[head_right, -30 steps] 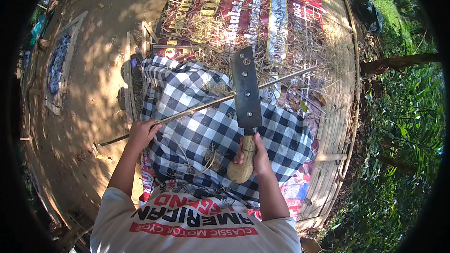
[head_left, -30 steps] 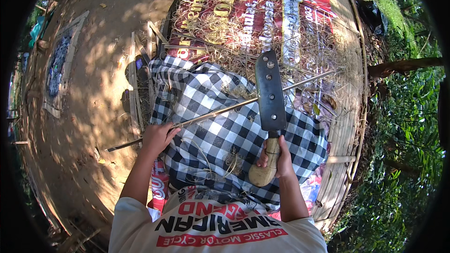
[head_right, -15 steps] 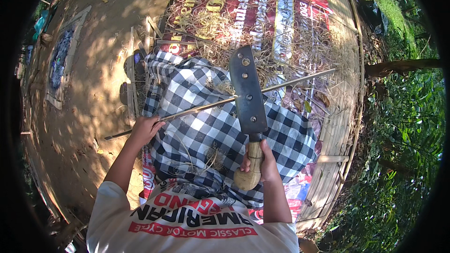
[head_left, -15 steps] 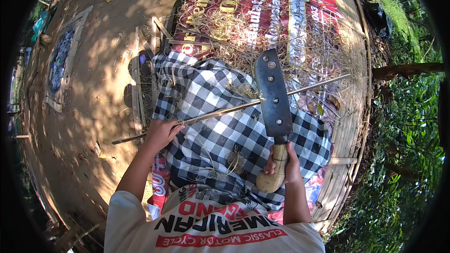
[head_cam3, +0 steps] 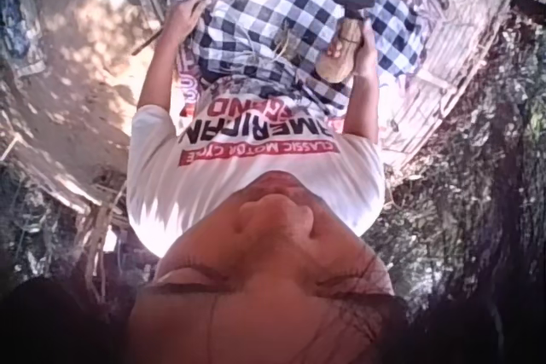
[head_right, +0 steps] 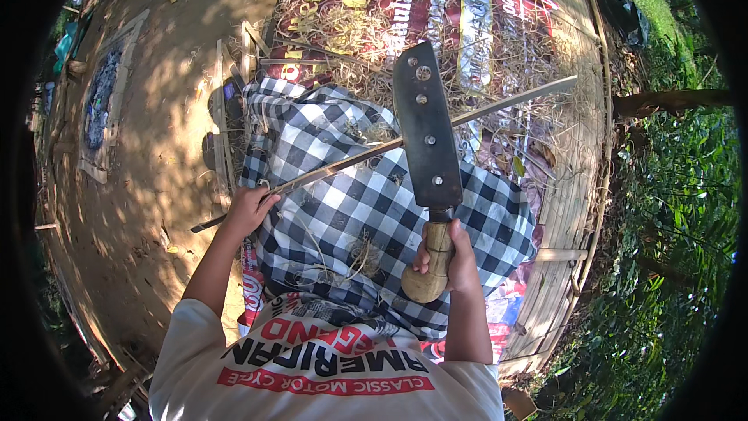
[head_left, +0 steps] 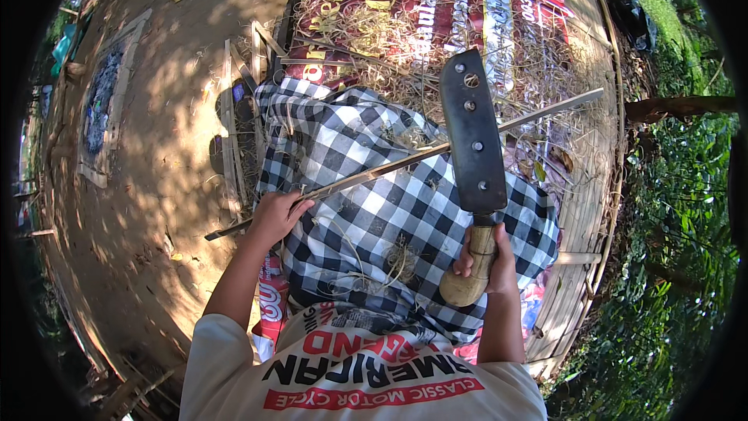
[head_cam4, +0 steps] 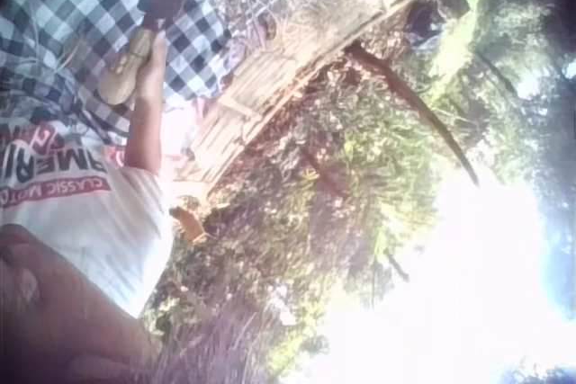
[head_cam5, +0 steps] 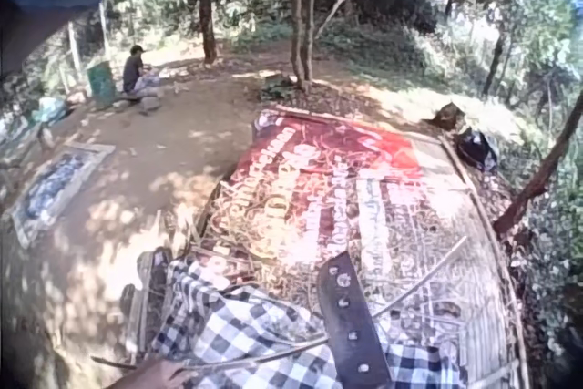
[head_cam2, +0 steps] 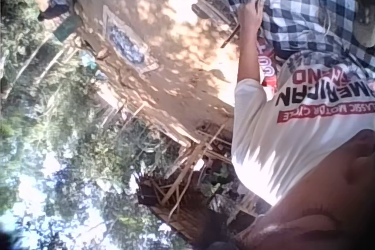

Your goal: The person uses a large knife to shave thin strips from a bamboo pole, holding the pole with one hand and scraping the blade along its length.

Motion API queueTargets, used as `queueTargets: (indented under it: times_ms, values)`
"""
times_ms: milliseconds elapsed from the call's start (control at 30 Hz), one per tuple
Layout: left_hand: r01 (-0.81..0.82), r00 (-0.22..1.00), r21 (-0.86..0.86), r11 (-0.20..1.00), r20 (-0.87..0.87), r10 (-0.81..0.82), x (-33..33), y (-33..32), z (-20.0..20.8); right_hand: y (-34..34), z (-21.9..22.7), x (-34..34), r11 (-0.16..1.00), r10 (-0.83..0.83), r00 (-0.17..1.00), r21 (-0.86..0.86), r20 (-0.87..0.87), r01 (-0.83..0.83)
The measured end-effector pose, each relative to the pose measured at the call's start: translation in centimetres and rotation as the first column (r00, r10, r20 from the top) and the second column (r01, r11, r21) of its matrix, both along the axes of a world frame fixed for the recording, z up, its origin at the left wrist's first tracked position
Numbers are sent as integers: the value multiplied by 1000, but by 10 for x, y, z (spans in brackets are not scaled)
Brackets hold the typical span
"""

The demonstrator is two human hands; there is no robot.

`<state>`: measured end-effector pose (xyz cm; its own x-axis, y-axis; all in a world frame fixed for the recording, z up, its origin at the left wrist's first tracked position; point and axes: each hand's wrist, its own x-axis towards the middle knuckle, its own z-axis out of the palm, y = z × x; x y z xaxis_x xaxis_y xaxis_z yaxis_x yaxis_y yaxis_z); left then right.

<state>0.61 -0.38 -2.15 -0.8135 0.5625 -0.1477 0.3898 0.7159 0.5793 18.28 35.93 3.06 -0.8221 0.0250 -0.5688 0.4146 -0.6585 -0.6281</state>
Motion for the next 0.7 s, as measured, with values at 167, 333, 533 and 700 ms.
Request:
queueTargets:
  times_ms: [167,333,533,700]
  values:
    - [-18,999,-15,1000,44,19,-2,6,8,-13,-3,-2,996,-9,996,-84,91,17]
    - [11,996,-4,1000,84,-11,-5,4,9,-29,0,2,986,165,981,-9,97,-165]
    - [-8,1000,18,1000,15,7,0,7,7,-24,-1,0,990,-7,994,-138,108,22]
    - [24,1000,-10,1000,18,-24,-4,0,5,-44,-5,13,972,191,976,-158,108,-172]
